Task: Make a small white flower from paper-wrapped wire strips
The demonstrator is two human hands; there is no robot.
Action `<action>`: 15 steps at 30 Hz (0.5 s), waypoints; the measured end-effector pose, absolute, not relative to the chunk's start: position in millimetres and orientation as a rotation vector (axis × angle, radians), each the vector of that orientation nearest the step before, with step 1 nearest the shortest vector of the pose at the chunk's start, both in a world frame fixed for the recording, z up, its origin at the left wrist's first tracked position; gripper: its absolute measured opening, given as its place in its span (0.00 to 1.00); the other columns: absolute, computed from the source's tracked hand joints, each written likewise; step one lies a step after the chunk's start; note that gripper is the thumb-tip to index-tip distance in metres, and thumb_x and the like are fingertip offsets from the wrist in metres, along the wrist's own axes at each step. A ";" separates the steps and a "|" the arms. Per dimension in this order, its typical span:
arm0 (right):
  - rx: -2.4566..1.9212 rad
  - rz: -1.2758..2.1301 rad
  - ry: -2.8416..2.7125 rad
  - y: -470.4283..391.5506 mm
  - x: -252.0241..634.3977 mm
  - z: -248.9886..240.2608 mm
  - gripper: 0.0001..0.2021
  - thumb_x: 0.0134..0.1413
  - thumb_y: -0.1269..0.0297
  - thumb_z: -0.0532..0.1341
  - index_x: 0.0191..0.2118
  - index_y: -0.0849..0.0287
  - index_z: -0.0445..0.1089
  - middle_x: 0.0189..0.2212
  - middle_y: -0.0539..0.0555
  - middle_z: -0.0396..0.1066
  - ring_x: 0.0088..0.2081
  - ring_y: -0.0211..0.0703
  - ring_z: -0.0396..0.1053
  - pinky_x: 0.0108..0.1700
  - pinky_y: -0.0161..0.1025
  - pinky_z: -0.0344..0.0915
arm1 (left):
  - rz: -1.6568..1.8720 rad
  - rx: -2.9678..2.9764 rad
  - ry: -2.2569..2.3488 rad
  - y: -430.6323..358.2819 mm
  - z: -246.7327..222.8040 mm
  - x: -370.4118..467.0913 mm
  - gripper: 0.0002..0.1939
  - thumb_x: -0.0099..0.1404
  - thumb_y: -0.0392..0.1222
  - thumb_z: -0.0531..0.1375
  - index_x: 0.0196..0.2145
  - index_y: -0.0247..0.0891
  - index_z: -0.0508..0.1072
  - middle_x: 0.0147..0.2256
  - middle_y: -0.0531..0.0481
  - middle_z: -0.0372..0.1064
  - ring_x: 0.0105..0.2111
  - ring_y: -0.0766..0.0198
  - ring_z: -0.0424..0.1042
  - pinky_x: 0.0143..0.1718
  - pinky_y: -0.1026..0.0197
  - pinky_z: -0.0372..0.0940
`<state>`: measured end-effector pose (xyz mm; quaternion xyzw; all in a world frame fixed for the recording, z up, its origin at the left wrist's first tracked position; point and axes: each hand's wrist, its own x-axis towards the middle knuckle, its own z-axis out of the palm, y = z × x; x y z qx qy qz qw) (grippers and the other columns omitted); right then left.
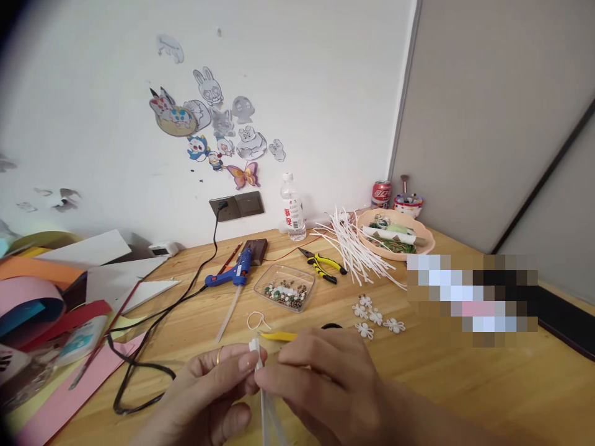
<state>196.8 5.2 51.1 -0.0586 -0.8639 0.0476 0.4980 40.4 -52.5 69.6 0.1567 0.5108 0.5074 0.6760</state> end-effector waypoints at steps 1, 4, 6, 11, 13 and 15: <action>-0.154 0.167 -2.095 6.0 195.5 50.9 0.07 0.54 0.75 0.54 0.36 0.65 0.69 0.26 0.52 0.69 0.27 0.33 0.67 0.29 0.30 0.66 | 1.146 0.341 1.159 -52.6 71.5 40.8 0.12 0.36 0.40 0.72 0.19 0.30 0.77 0.15 0.54 0.65 0.15 0.76 0.64 0.15 0.75 0.65; -0.163 0.336 -2.077 7.0 193.4 51.0 0.06 0.52 0.76 0.56 0.35 0.64 0.69 0.25 0.51 0.67 0.25 0.32 0.65 0.27 0.29 0.65 | 1.137 0.346 1.169 -52.8 75.4 41.2 0.14 0.34 0.40 0.72 0.19 0.30 0.77 0.14 0.54 0.66 0.14 0.76 0.63 0.14 0.75 0.65; -0.155 0.414 -2.072 6.6 193.4 51.4 0.06 0.50 0.76 0.57 0.35 0.64 0.69 0.25 0.52 0.67 0.25 0.32 0.65 0.26 0.28 0.65 | 1.132 0.357 1.154 -52.6 75.5 41.0 0.13 0.34 0.40 0.72 0.19 0.30 0.77 0.13 0.54 0.66 0.14 0.76 0.63 0.14 0.75 0.65; -0.147 0.431 -2.095 5.6 194.1 51.1 0.07 0.48 0.76 0.59 0.37 0.64 0.68 0.27 0.53 0.69 0.28 0.33 0.66 0.29 0.29 0.66 | 1.120 0.348 1.135 -51.4 70.2 40.1 0.12 0.36 0.41 0.71 0.17 0.30 0.76 0.13 0.54 0.65 0.13 0.77 0.62 0.14 0.76 0.64; -0.147 0.463 -2.103 6.3 193.5 50.4 0.08 0.50 0.75 0.59 0.38 0.64 0.68 0.29 0.54 0.69 0.29 0.34 0.67 0.31 0.29 0.66 | 1.122 0.328 1.110 -51.2 68.6 40.2 0.12 0.37 0.41 0.71 0.17 0.30 0.76 0.14 0.54 0.65 0.13 0.77 0.62 0.14 0.76 0.63; -0.172 0.543 -2.092 7.0 192.7 49.4 0.08 0.52 0.73 0.58 0.39 0.62 0.67 0.29 0.54 0.70 0.29 0.33 0.67 0.31 0.29 0.66 | 1.141 0.316 1.085 -51.4 68.7 40.7 0.11 0.37 0.40 0.71 0.17 0.30 0.75 0.15 0.54 0.65 0.14 0.77 0.61 0.14 0.76 0.63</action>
